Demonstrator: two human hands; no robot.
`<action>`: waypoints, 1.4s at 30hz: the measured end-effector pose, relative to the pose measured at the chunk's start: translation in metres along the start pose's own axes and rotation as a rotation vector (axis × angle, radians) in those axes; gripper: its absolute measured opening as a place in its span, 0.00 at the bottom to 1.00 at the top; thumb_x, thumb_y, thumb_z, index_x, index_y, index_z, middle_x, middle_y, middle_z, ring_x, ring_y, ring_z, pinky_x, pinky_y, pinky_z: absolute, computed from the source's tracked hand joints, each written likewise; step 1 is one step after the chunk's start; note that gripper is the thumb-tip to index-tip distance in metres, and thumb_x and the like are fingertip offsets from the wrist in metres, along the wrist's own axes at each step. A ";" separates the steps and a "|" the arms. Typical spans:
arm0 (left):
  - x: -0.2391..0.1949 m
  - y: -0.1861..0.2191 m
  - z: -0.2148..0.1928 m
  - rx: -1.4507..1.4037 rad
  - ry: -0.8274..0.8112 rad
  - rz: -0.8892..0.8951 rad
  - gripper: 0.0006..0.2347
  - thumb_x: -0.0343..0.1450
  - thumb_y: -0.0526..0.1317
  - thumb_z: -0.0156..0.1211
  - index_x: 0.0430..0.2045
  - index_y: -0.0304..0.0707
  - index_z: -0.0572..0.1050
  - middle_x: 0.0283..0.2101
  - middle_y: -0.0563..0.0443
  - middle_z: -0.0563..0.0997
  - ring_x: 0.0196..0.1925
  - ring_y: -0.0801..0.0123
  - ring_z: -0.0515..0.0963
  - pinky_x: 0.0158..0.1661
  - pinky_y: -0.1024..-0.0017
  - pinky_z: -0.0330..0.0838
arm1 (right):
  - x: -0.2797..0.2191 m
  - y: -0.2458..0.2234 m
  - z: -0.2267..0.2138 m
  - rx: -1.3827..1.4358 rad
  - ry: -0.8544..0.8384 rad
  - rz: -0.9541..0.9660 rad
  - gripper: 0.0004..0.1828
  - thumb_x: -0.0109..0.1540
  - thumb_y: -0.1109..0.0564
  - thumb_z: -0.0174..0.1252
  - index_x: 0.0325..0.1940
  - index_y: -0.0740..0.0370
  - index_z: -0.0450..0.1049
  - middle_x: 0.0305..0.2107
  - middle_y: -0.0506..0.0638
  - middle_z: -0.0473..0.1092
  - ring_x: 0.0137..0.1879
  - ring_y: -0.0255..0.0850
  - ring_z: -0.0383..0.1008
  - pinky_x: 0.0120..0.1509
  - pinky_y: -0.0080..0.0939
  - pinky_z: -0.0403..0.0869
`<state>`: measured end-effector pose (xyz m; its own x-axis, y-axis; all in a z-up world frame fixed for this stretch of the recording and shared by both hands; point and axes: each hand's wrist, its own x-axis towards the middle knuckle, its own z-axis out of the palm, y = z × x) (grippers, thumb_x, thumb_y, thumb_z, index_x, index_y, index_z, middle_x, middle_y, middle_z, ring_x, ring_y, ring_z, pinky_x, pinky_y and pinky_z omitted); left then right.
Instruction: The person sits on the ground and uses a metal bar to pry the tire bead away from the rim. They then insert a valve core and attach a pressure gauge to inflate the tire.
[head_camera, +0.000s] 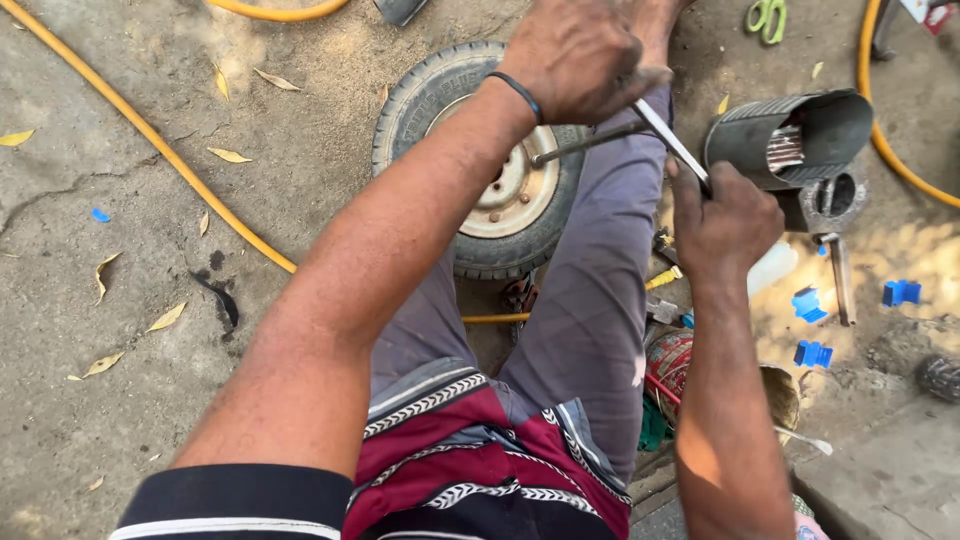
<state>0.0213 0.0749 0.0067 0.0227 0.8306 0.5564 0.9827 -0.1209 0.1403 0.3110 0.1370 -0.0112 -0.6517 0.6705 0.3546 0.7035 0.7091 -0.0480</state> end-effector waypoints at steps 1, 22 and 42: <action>0.001 0.004 -0.005 0.007 -0.022 -0.048 0.25 0.75 0.60 0.54 0.11 0.47 0.79 0.18 0.47 0.78 0.23 0.56 0.80 0.27 0.54 0.72 | 0.002 -0.005 -0.004 -0.003 -0.051 0.019 0.31 0.68 0.33 0.65 0.25 0.59 0.69 0.18 0.56 0.68 0.27 0.58 0.69 0.34 0.58 0.65; -0.260 0.000 -0.003 -0.447 0.193 -1.047 0.06 0.68 0.35 0.64 0.36 0.38 0.78 0.35 0.44 0.85 0.37 0.58 0.85 0.42 0.63 0.78 | 0.007 -0.085 -0.037 0.092 -0.273 -0.352 0.17 0.66 0.44 0.67 0.40 0.60 0.78 0.26 0.58 0.75 0.34 0.57 0.78 0.41 0.57 0.75; -0.019 0.078 0.059 -0.539 0.837 -0.890 0.05 0.79 0.36 0.49 0.36 0.35 0.69 0.30 0.45 0.78 0.29 0.65 0.81 0.34 0.66 0.77 | -0.033 0.001 -0.033 0.851 -0.618 0.102 0.07 0.64 0.58 0.66 0.43 0.65 0.82 0.25 0.41 0.72 0.33 0.26 0.66 0.34 0.33 0.65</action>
<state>0.1088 0.0815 -0.0415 -0.8935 0.1799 0.4114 0.4046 -0.0750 0.9114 0.3426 0.1086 0.0083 -0.8002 0.5605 -0.2136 0.4881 0.4015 -0.7750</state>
